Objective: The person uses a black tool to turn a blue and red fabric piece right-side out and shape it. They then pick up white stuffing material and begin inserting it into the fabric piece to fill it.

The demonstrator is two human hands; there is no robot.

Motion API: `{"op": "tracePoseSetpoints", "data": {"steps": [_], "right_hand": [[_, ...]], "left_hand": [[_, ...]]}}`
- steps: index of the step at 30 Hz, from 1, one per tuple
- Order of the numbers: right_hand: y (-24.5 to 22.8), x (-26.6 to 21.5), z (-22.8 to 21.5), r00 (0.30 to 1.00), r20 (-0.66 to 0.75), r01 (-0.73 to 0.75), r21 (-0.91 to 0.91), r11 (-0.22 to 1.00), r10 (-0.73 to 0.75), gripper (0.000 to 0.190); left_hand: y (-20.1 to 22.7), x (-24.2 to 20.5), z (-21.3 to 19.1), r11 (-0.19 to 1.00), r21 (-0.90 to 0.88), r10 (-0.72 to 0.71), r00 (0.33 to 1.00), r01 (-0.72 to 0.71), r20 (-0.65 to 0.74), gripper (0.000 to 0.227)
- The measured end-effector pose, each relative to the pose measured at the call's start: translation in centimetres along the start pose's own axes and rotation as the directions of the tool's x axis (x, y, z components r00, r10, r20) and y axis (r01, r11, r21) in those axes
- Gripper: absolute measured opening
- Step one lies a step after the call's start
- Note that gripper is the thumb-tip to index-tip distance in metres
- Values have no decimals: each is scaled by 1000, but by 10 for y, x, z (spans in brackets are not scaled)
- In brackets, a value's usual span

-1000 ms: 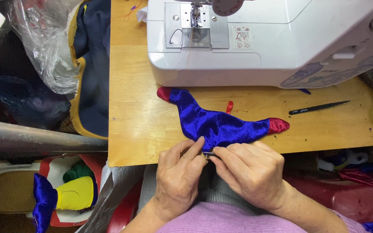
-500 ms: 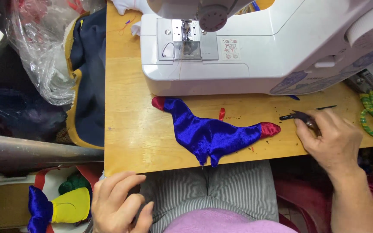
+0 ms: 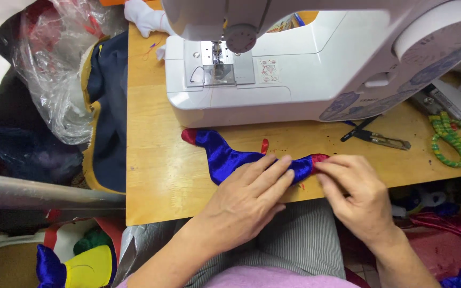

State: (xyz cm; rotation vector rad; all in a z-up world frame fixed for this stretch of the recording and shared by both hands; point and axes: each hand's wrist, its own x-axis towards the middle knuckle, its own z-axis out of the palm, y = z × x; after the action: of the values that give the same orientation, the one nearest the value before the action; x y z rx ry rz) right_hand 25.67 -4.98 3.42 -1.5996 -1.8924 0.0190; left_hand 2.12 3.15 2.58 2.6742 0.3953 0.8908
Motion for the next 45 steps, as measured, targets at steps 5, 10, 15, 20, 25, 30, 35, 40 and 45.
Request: {"op": "tracePoseSetpoints", "data": {"steps": [5, 10, 15, 20, 25, 30, 35, 40, 45], "right_hand": [[20, -9, -2, 975, 186, 146, -112, 983, -123, 36], [30, -12, -8, 948, 253, 226, -119, 967, -191, 49], [17, -8, -10, 991, 98, 77, 115, 990, -88, 24], [28, -3, 9, 992, -73, -115, -163, 980, 105, 26], [31, 7, 19, 977, 37, -193, -265, 945, 210, 18], [30, 14, 11, 828, 162, -561, 263, 785, 537, 17], [50, 18, 14, 757, 223, -629, 504, 592, 614, 23], [40, 21, 17, 796, 102, -599, 279, 751, 597, 14], [15, 14, 9, 976, -180, -135, -47, 990, 125, 9]], "left_hand": [[1, -10, 4, 985, 133, -133, 969, 107, 208, 88], [8, -22, 7, 944, 311, -192, 951, 111, 242, 116], [13, -25, 15, 908, 398, -229, 949, 128, 216, 123], [12, -22, 12, 921, 371, -211, 951, 117, 226, 121], [10, -24, 11, 918, 384, -202, 951, 101, 233, 124], [4, -29, 14, 922, 383, -162, 954, 56, 251, 124], [5, -30, 17, 916, 394, -183, 952, 73, 247, 125], [6, -31, 19, 902, 422, -198, 954, 89, 223, 134], [7, -27, 16, 916, 378, -218, 957, 133, 191, 127]]}}
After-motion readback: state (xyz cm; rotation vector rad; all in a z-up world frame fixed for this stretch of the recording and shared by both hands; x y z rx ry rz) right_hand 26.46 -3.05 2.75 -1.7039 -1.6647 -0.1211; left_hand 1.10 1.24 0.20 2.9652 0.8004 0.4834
